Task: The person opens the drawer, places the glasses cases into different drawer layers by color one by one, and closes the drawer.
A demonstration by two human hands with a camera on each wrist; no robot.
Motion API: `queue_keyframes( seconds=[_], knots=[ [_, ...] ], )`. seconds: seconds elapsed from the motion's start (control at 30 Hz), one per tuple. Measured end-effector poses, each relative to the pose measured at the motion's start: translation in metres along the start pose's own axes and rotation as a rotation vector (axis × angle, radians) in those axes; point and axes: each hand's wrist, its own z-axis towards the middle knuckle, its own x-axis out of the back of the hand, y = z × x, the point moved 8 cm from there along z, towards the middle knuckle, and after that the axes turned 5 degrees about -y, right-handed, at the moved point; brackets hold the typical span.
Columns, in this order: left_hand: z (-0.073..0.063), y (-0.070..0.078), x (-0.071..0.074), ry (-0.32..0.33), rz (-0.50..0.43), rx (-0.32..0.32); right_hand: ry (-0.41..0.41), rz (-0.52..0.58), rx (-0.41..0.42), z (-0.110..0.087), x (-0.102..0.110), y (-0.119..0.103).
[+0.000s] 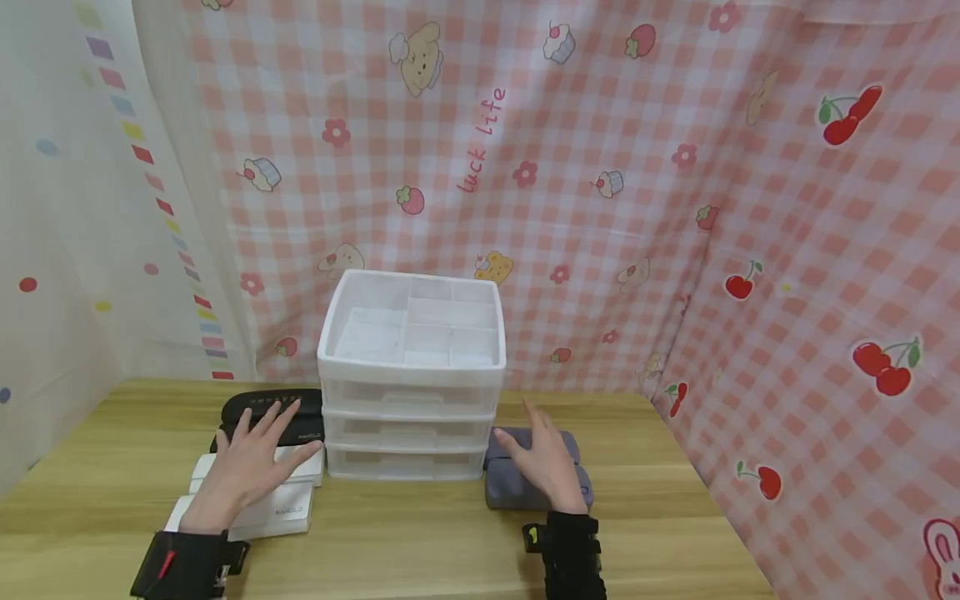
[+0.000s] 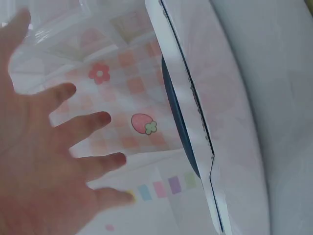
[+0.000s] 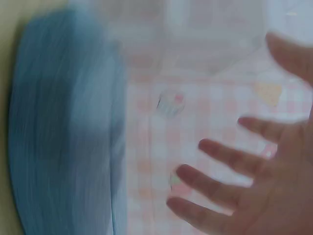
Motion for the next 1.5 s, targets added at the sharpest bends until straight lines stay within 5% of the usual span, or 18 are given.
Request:
queue_keyframes(
  seconds=[0.27, 0.47, 0.7, 0.93, 1.1, 1.3, 1.5],
  knots=[
    [-0.004, 0.024, 0.033, 0.242, -0.246, -0.100, 0.084, 0.710, -0.117, -0.006, 0.013, -0.022],
    [0.004, 0.044, 0.063, 0.367, -0.435, -0.140, 0.056, 1.053, -0.101, -0.014, 0.008, -0.047],
    [0.042, 0.052, 0.083, 0.325, -0.533, -0.077, -0.157, 1.416, -0.069, -0.015, -0.025, -0.077],
    [0.069, 0.058, 0.080, 0.219, -0.518, -0.027, -0.268, 1.532, -0.050, -0.017, -0.054, -0.098],
    [0.076, 0.057, 0.078, 0.190, -0.538, -0.025, -0.361, 1.680, -0.007, -0.017, -0.068, -0.114],
    [0.078, 0.052, 0.074, 0.174, -0.609, -0.027, -0.368, 1.875, 0.071, -0.013, -0.074, -0.125],
    [0.078, 0.050, 0.071, 0.140, -0.626, -0.026, -0.384, 1.949, 0.062, -0.019, -0.077, -0.129]
  ],
)
